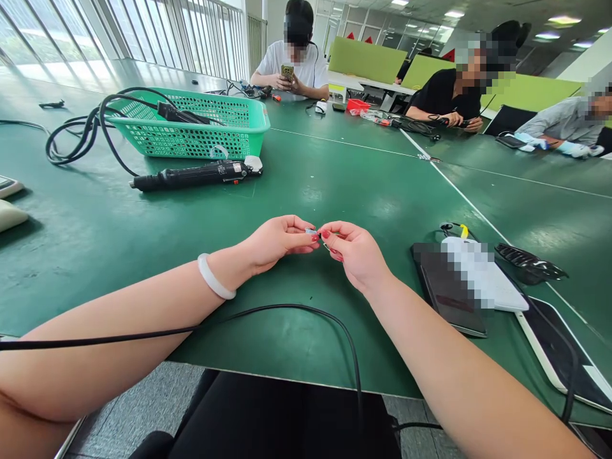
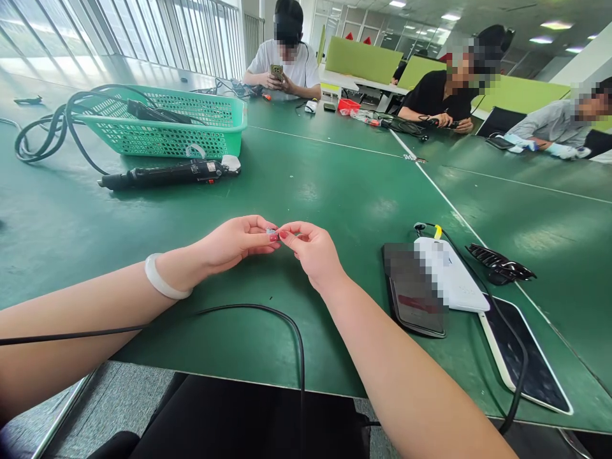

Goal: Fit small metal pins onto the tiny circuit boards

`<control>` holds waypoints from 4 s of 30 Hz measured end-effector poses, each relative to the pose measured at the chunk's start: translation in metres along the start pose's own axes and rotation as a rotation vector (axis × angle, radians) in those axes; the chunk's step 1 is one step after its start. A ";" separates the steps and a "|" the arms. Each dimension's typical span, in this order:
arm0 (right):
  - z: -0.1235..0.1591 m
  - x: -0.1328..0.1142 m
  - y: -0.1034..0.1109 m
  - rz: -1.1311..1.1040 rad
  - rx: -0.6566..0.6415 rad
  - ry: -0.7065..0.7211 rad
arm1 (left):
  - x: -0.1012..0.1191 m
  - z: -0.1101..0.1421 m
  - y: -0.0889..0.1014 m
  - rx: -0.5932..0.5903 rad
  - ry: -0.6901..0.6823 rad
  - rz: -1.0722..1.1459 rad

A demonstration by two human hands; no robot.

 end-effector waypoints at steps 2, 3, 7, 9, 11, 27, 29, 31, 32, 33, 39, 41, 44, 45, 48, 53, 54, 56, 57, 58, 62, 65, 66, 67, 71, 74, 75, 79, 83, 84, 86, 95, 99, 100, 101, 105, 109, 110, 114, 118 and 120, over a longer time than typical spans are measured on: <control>0.000 0.000 0.001 -0.017 0.005 0.017 | 0.001 0.000 0.000 0.007 -0.010 0.015; -0.001 -0.001 0.001 -0.014 0.005 0.025 | 0.001 0.000 0.000 0.010 -0.012 0.016; 0.000 -0.002 0.002 0.049 0.033 0.050 | 0.001 0.000 0.001 0.007 -0.012 0.010; 0.002 -0.005 0.002 0.125 0.065 0.086 | 0.001 0.001 0.000 0.007 -0.017 0.002; 0.004 -0.010 0.002 0.257 0.109 0.177 | 0.002 0.002 0.000 0.017 -0.022 -0.013; 0.019 -0.031 -0.007 0.572 0.274 0.506 | 0.007 0.003 -0.001 0.033 -0.124 -0.024; 0.016 -0.028 -0.006 0.514 0.246 0.445 | 0.007 0.003 -0.001 0.046 -0.136 -0.019; 0.012 -0.023 -0.003 0.435 0.215 0.362 | 0.007 0.003 -0.001 0.038 -0.141 -0.013; 0.011 -0.020 -0.002 0.402 0.202 0.323 | 0.007 0.003 -0.001 0.028 -0.142 -0.015; 0.010 -0.019 -0.001 0.380 0.191 0.295 | 0.007 0.002 -0.001 0.018 -0.146 -0.023; 0.014 -0.026 0.002 0.526 0.161 0.388 | 0.010 0.000 0.000 -0.053 -0.188 -0.069; 0.014 -0.030 0.005 0.595 0.146 0.404 | 0.010 0.000 -0.001 -0.076 -0.183 -0.085; 0.008 -0.027 0.016 0.723 0.132 0.322 | 0.010 0.000 -0.001 -0.059 -0.168 -0.109; 0.005 -0.024 0.020 0.790 0.129 0.263 | 0.009 0.000 0.000 -0.042 -0.161 -0.120; -0.004 -0.010 0.031 1.012 0.091 0.073 | 0.006 -0.002 0.002 -0.017 -0.119 -0.207; -0.009 -0.001 0.029 1.159 0.034 0.060 | -0.001 -0.004 0.002 -0.066 -0.052 -0.370; -0.009 -0.001 0.028 1.175 0.025 0.080 | -0.002 -0.004 0.002 -0.065 -0.049 -0.376; -0.009 -0.002 0.026 1.197 0.006 0.116 | -0.002 -0.005 0.004 -0.051 -0.048 -0.381; -0.008 -0.003 0.025 1.199 -0.002 0.131 | -0.003 -0.006 0.005 -0.042 -0.051 -0.382; -0.008 -0.003 0.025 1.193 -0.010 0.144 | -0.003 -0.006 0.007 -0.034 -0.056 -0.382; -0.005 -0.005 0.019 1.171 -0.047 0.178 | -0.005 -0.008 0.010 -0.009 -0.071 -0.374; -0.004 -0.006 0.017 1.170 -0.083 0.192 | -0.006 -0.008 0.010 0.013 -0.057 -0.360; -0.003 -0.008 0.018 1.154 -0.085 0.196 | -0.005 -0.008 0.010 0.018 -0.050 -0.352; -0.003 -0.009 0.021 1.138 -0.079 0.197 | -0.005 -0.008 0.010 0.022 -0.044 -0.345; -0.004 -0.012 0.040 1.164 -0.039 0.111 | -0.002 -0.005 0.008 0.029 -0.030 -0.337; -0.005 -0.011 0.048 1.200 -0.057 0.056 | -0.002 -0.004 0.007 0.022 -0.009 -0.327; -0.005 -0.011 0.048 1.202 -0.065 0.054 | -0.002 -0.004 0.007 0.019 -0.002 -0.324; -0.005 -0.011 0.046 1.203 -0.071 0.052 | -0.003 -0.005 0.008 0.024 0.020 -0.289; -0.004 -0.012 0.046 1.256 -0.061 0.050 | -0.005 -0.007 0.010 0.040 0.032 -0.230; -0.004 -0.012 0.046 1.273 -0.058 0.049 | -0.005 -0.007 0.010 0.040 0.031 -0.221; -0.004 -0.012 0.045 1.305 -0.052 0.069 | -0.005 -0.007 0.010 0.040 0.023 -0.211; -0.004 -0.012 0.040 1.394 -0.056 0.168 | -0.003 -0.007 0.011 0.050 -0.027 -0.320; -0.005 -0.012 0.041 1.394 -0.048 0.186 | 0.000 -0.007 0.012 0.047 -0.125 -0.428; -0.004 -0.013 0.041 1.394 -0.042 0.188 | 0.000 -0.006 0.013 0.050 -0.142 -0.464; -0.004 -0.014 0.040 1.394 -0.036 0.191 | 0.000 -0.006 0.013 0.054 -0.154 -0.505; 0.003 -0.025 0.029 1.338 -0.006 0.261 | 0.002 -0.006 0.012 0.064 -0.211 -0.684; 0.013 -0.038 0.011 1.221 0.027 0.374 | 0.004 -0.004 0.007 0.068 -0.297 -0.795; 0.014 -0.040 0.007 1.202 0.031 0.396 | 0.004 -0.003 0.006 0.067 -0.307 -0.808; 0.016 -0.038 -0.003 1.189 0.010 0.431 | 0.006 -0.001 0.001 0.057 -0.329 -0.838; 0.015 -0.035 -0.006 1.191 -0.004 0.424 | 0.006 0.000 -0.002 0.033 -0.333 -0.845; 0.015 -0.035 -0.006 1.195 0.003 0.415 | 0.005 0.000 -0.002 0.031 -0.327 -0.849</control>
Point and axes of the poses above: each hand's wrist, its own z-axis away from the middle knuckle, its own y-axis out of the back of the hand, x = y × z, the point moved 4 cm from there along -z, towards the middle knuckle, and after that the axes turned 1 degree about z, right-handed, at the moved point
